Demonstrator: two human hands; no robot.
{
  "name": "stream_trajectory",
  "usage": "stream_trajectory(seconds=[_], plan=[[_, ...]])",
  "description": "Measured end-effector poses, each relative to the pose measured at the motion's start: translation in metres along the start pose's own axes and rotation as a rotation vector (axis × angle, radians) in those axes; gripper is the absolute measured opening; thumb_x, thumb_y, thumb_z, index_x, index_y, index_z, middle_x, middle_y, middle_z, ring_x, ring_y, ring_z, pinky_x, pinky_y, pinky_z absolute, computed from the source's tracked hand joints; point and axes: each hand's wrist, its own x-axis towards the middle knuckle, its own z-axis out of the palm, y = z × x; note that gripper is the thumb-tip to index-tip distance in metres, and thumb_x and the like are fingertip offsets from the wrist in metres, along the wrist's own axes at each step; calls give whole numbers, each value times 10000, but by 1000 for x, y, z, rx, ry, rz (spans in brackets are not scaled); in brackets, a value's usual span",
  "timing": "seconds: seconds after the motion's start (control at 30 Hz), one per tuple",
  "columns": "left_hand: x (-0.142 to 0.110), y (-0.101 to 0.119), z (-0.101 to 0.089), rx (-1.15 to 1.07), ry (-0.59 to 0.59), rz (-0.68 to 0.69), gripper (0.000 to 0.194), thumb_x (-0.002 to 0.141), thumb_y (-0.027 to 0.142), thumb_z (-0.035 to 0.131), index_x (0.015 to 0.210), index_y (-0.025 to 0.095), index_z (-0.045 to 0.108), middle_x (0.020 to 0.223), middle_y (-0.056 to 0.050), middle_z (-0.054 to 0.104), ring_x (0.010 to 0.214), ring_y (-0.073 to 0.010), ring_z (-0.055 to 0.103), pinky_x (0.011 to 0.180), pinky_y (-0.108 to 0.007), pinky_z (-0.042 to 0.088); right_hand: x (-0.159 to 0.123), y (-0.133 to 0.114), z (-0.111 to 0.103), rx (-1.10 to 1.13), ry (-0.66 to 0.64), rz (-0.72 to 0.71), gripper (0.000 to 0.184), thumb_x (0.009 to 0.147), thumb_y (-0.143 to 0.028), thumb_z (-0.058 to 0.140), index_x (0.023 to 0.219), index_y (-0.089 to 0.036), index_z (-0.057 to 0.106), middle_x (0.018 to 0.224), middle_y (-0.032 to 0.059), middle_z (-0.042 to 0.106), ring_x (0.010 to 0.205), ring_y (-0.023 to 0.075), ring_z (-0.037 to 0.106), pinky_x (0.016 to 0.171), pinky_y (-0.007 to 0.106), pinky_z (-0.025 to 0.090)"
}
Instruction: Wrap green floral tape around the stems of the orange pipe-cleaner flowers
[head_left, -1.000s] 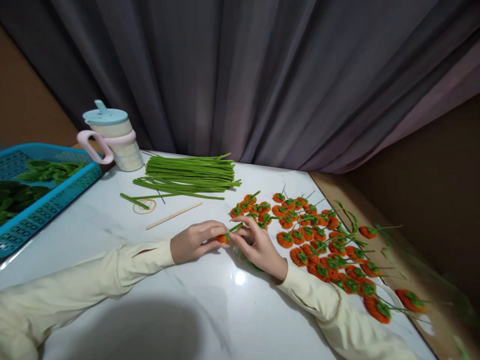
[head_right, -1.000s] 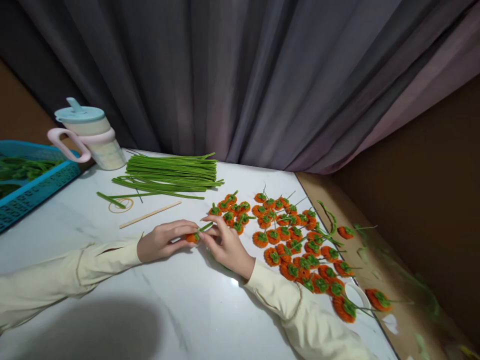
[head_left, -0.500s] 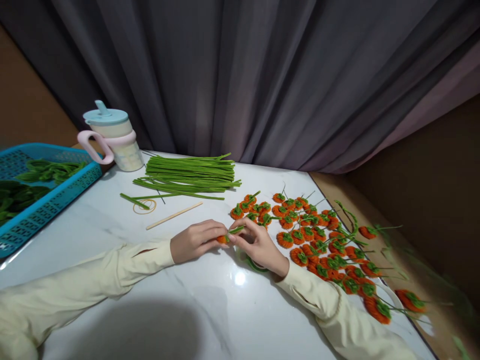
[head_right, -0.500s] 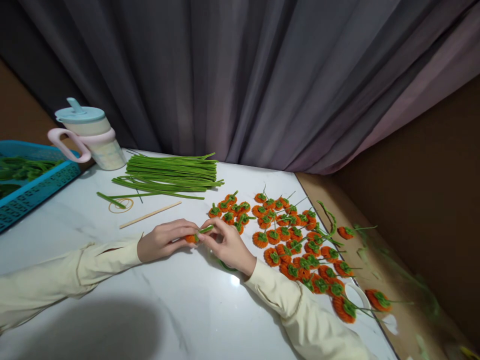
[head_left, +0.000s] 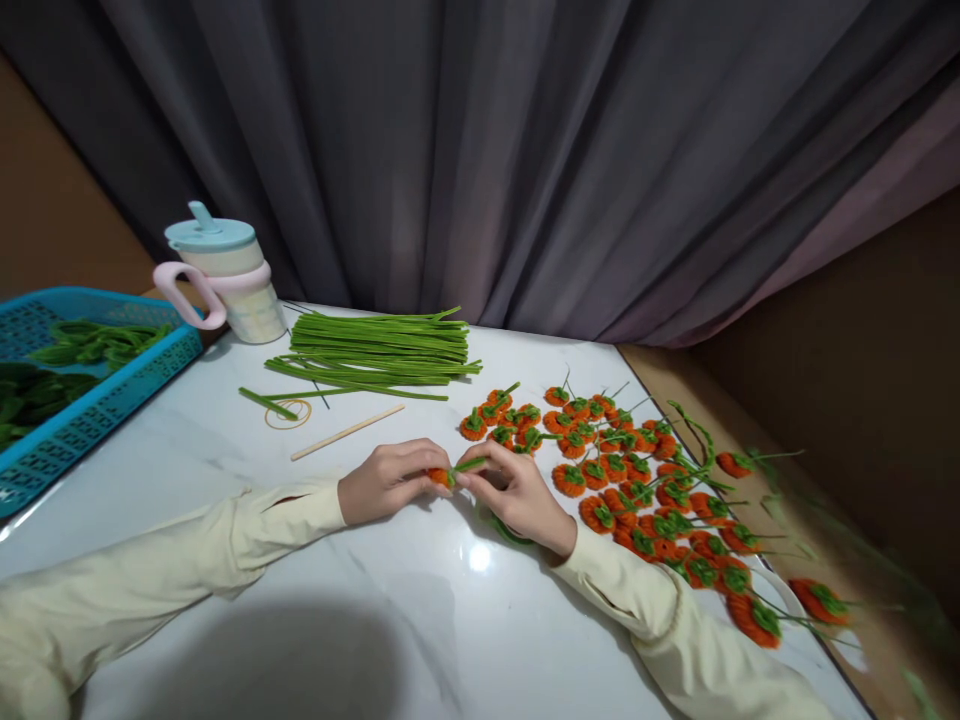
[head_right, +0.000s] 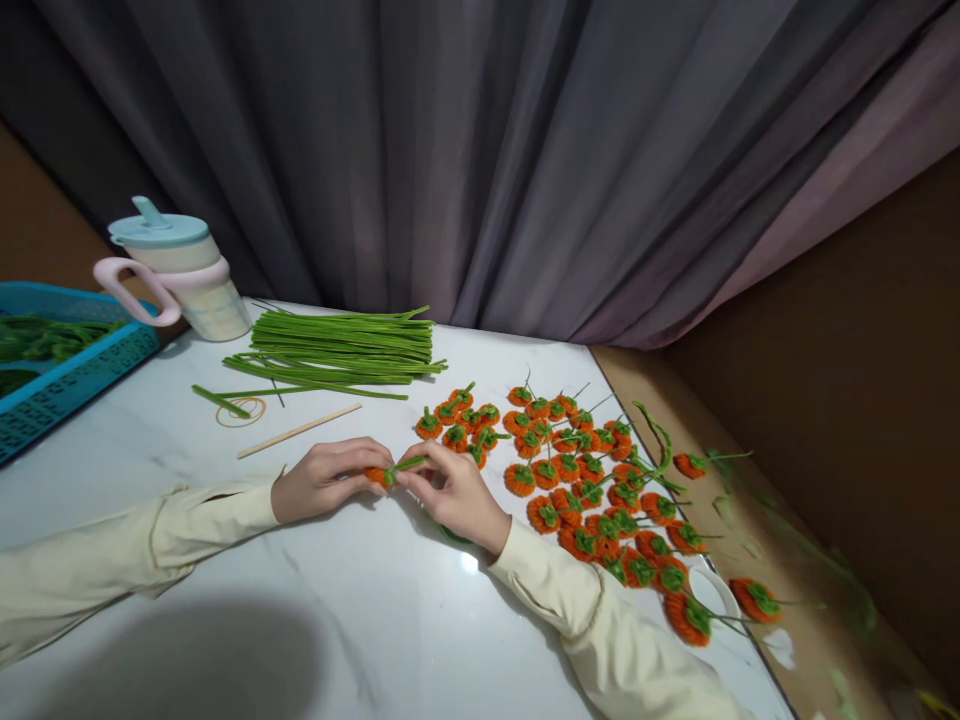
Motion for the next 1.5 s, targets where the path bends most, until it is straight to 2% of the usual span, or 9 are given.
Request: stream_trajectory(seconds=[0.17, 0.33, 0.5, 0.7, 0.83, 0.93, 1.23, 1.5], plan=[[0, -1, 0, -53, -4, -23, 107, 875, 194, 504, 884, 135, 593, 828, -90, 627, 757, -144, 577, 682, -238, 480, -1, -3, -1, -127, 47, -103, 142, 843, -321, 535, 833, -191, 592, 785, 44, 612, 639, 128, 548, 562, 232, 444], [0, -2, -1, -37, 5, -17, 111, 869, 131, 481, 894, 134, 588, 835, -87, 617, 763, -139, 571, 692, -233, 473, 0, -7, -6, -97, -46, -140, 183, 825, -312, 556, 954, -181, 567, 882, 61, 589, 700, 141, 541, 624, 257, 454], [0, -1, -1, -40, 6, 14, 119, 865, 117, 478, 900, 135, 590, 842, -86, 613, 779, -136, 572, 703, -222, 477, 3, -7, -5, -95, -44, -182, 162, 820, -317, 572, 907, -185, 537, 933, 69, 566, 854, 175, 544, 736, 286, 459], [0, 1, 0, -95, 10, -51, 96, 863, 159, 503, 857, 129, 594, 812, -75, 613, 733, -130, 563, 662, -226, 473, 3, -3, -2, -15, -89, -77, 123, 843, -274, 547, 922, -187, 511, 872, 37, 605, 789, 142, 582, 695, 249, 469], [0, 3, 1, -170, -6, -156, 95, 849, 191, 533, 833, 125, 599, 807, -62, 603, 676, -112, 549, 588, -210, 459, 1, 1, -2, 93, -116, -55, 117, 862, -270, 522, 937, -187, 488, 803, 24, 622, 728, 136, 619, 649, 241, 485], [0, 3, 0, -201, -14, -192, 87, 841, 185, 542, 832, 123, 602, 809, -56, 600, 673, -106, 548, 578, -203, 454, 0, 2, -2, 124, -118, -60, 157, 856, -275, 533, 974, -188, 475, 826, 31, 624, 708, 139, 639, 629, 242, 495], [0, 4, 0, -175, -32, -125, 90, 850, 139, 517, 841, 131, 606, 814, -58, 611, 739, -129, 560, 671, -235, 467, 0, -1, -2, 157, -136, -43, 154, 847, -315, 551, 905, -180, 504, 754, 18, 632, 693, 141, 644, 591, 232, 489], [-1, 4, 0, -133, -27, -72, 107, 854, 111, 502, 874, 129, 605, 834, -72, 613, 769, -128, 565, 700, -212, 464, 1, -2, -4, 90, -135, -63, 151, 853, -301, 529, 906, -160, 514, 758, 33, 632, 639, 118, 594, 553, 211, 453]])
